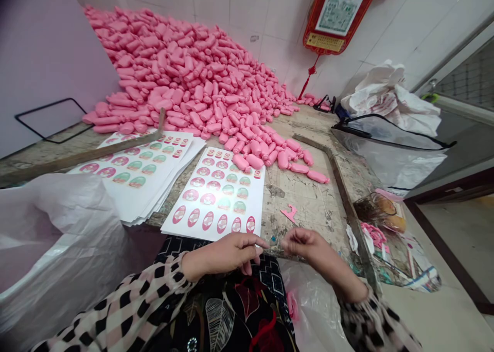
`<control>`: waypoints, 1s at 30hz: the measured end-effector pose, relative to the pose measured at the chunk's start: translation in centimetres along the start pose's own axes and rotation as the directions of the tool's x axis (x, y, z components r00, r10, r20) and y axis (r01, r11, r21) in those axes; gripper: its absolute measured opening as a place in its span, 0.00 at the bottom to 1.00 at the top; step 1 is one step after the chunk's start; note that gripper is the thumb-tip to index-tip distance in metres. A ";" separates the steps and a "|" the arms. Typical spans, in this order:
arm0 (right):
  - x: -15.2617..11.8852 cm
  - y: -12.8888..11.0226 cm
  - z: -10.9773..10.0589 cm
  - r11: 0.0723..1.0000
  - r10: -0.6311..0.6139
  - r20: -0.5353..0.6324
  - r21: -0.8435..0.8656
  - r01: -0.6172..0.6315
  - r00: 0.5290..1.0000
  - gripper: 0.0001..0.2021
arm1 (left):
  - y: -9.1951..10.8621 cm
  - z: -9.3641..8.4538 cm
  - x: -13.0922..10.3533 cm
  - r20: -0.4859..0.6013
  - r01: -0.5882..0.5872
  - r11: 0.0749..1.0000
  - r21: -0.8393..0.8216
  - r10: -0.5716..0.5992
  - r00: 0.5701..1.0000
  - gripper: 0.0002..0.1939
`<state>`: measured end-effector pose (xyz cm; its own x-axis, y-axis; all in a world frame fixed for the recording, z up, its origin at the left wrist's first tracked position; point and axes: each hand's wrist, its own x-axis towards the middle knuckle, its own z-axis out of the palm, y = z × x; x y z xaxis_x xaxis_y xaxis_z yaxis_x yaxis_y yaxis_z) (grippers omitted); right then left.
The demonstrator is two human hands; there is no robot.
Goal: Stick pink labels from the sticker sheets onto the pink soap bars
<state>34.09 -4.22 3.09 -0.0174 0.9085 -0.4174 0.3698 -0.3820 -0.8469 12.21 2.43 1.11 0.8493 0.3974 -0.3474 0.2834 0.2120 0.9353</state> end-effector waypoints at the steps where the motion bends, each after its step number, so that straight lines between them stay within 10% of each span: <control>1: 1.3 -1.0 -0.1 0.999 -0.039 -0.065 -0.011 0.038 0.997 0.13 | 0.2 -0.3 -0.2 -0.009 -0.001 1.000 0.026 0.001 1.000 0.20; 7: 11.8 -4.2 0.9 0.909 -0.355 -0.305 -0.331 0.251 0.884 0.12 | 0.3 -2.0 -2.1 -0.064 -0.019 0.994 0.107 0.026 0.998 0.19; 15: 19.6 -7.2 4.3 0.757 -0.450 -0.428 -0.648 0.081 0.784 0.13 | -1.0 -2.7 -3.8 -0.131 0.046 0.998 0.049 -0.039 0.991 0.19; 23: 16.4 -7.9 3.8 0.900 -0.412 -0.419 -0.328 0.288 0.809 0.12 | -0.3 -3.7 -4.3 -0.234 0.048 0.998 -0.043 -0.057 0.971 0.18; 28: 10.6 -7.5 2.6 0.971 -0.127 -0.098 0.190 0.144 0.987 0.11 | 0.8 -5.0 -4.0 -0.629 -0.139 0.990 0.024 0.123 0.768 0.16; 30: 8.4 -7.2 3.0 0.968 -0.045 0.036 0.249 0.034 0.998 0.10 | 0.9 -4.8 -3.7 -0.610 -0.190 0.981 0.030 0.169 0.774 0.22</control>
<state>28.48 5.71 4.71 -0.0677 0.9180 -0.3908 0.1258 -0.3807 -0.9161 7.19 5.46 2.95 0.4334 0.8882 -0.1525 0.1299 0.1058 0.9859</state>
